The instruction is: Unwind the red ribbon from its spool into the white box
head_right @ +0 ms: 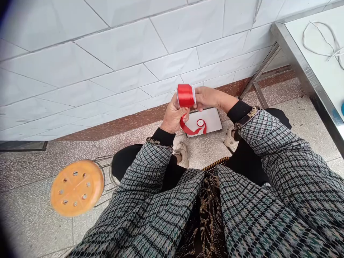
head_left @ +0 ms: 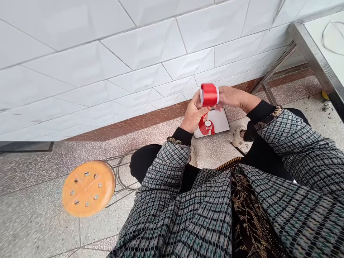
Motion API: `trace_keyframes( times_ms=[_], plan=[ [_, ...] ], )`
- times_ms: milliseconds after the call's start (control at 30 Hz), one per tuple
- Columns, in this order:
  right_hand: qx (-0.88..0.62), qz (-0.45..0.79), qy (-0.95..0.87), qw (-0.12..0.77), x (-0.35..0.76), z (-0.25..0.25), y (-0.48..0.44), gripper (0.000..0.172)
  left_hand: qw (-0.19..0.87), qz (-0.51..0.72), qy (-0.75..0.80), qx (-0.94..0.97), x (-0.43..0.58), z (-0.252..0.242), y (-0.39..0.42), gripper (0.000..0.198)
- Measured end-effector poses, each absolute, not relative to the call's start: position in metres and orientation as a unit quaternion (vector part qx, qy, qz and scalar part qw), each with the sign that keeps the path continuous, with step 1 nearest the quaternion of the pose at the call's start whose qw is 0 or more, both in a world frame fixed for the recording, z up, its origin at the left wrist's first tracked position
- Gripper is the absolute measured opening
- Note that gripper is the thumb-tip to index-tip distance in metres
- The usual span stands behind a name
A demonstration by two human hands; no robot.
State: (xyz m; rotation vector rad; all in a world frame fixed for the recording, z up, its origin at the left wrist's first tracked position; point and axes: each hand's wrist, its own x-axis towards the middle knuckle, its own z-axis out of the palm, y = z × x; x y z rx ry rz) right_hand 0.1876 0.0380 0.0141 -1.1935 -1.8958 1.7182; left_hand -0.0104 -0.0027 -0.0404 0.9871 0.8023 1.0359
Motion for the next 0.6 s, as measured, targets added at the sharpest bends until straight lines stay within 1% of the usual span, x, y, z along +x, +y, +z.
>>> trace_keyframes(
  times_ms=[67,100,167,233,267,333,500,600],
  plan=[
    [-0.49,0.451,-0.718,0.204,0.1878,0.0191,0.04,0.02,0.689,0.448,0.378,0.426,-0.0088,-0.0368,-0.0042,0.078],
    [-0.51,0.38,-0.743,0.207,0.1881,0.0204,0.0408,0.014,0.698,0.436,0.38,0.423,-0.0081,-0.0352,-0.0049,0.077],
    [-0.532,0.268,-0.782,0.185,0.1886,0.0215,0.0419,0.005,0.714,0.416,0.374,0.421,-0.0066,-0.0325,-0.006,0.079],
    [-0.541,0.219,-0.797,0.153,0.1887,0.0218,0.0423,0.005,0.718,0.412,0.371,0.42,-0.0054,-0.0309,-0.0063,0.08],
    [-0.543,0.218,-0.798,0.145,0.1885,0.0222,0.0423,0.008,0.717,0.413,0.372,0.421,-0.005,-0.0304,-0.0062,0.08],
    [-0.54,0.255,-0.789,0.142,0.1879,0.0236,0.0423,0.012,0.71,0.421,0.377,0.42,-0.0049,-0.0303,-0.0052,0.077],
    [-0.515,0.409,-0.742,0.132,0.1869,0.0267,0.0406,0.03,0.699,0.433,0.393,0.412,-0.0075,-0.0338,-0.0007,0.068],
    [-0.486,0.524,-0.683,0.15,0.1849,0.0243,0.038,0.036,0.701,0.438,0.397,0.399,-0.0091,-0.0355,0.0016,0.071]
  ],
)
